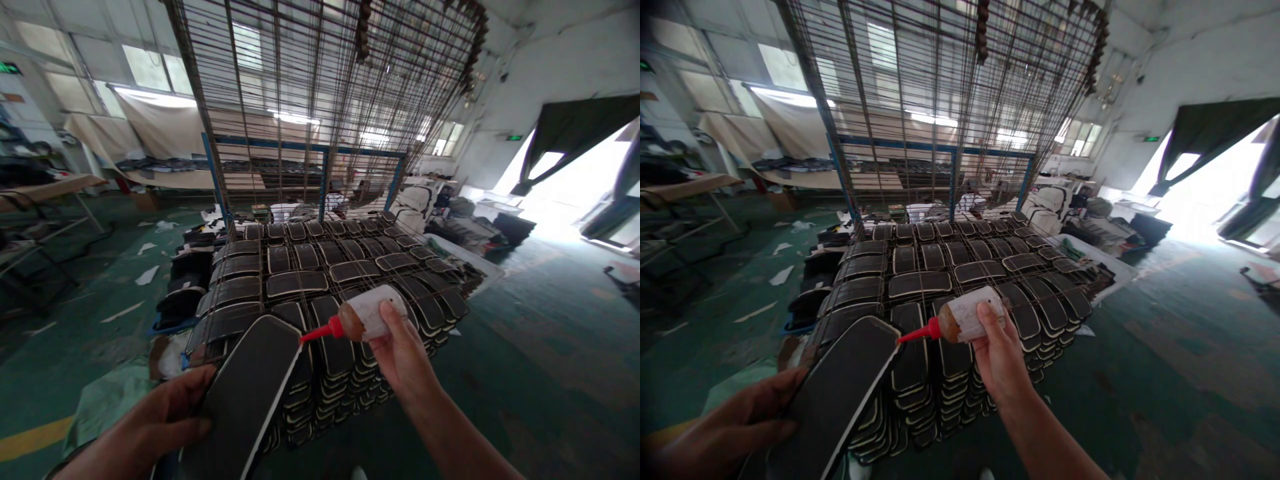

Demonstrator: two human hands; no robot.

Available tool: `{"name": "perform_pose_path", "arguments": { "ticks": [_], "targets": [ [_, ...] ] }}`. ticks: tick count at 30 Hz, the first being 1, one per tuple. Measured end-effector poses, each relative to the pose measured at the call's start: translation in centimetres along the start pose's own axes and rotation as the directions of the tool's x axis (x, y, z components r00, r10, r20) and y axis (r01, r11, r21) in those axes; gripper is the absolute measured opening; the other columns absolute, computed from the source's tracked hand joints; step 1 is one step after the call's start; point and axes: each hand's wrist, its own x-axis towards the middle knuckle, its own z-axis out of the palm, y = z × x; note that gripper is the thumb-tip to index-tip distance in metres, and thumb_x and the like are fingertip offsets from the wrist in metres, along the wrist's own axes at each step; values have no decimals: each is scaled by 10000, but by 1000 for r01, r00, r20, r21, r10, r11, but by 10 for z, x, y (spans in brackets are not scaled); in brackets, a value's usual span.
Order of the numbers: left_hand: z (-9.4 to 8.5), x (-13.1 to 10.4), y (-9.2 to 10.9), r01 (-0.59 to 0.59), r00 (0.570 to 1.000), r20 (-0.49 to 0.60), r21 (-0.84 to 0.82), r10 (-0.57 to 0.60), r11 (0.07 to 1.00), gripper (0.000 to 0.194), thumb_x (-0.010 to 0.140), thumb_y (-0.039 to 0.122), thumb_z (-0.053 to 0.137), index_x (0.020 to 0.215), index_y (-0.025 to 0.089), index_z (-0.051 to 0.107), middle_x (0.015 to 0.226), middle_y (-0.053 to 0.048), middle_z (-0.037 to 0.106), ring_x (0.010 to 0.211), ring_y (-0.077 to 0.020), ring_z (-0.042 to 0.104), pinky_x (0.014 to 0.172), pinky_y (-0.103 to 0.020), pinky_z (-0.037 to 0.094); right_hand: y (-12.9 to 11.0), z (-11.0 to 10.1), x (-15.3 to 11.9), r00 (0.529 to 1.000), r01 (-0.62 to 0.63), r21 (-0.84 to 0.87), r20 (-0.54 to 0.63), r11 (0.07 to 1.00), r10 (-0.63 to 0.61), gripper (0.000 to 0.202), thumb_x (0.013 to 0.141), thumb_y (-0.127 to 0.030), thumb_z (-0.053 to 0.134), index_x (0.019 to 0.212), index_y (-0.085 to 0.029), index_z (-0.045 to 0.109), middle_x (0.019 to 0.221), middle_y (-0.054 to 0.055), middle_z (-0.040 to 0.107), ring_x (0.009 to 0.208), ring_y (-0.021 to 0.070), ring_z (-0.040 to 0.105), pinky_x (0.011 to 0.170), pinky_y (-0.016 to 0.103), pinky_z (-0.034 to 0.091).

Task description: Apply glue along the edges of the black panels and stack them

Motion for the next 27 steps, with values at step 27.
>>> {"name": "perform_pose_path", "arguments": {
  "ticks": [27],
  "targets": [
    [39, -5, 11, 80, 992, 95, 5, -80, 997, 359, 666, 95, 800, 1009, 178, 733, 935, -108, 785, 802, -323, 755, 707, -427, 621, 16, -6, -48, 984, -86, -156, 139, 984, 108, 416, 808, -371, 866, 1139, -207, 675, 942, 75, 675, 851, 243, 640, 738, 314, 568]
  ]
}}
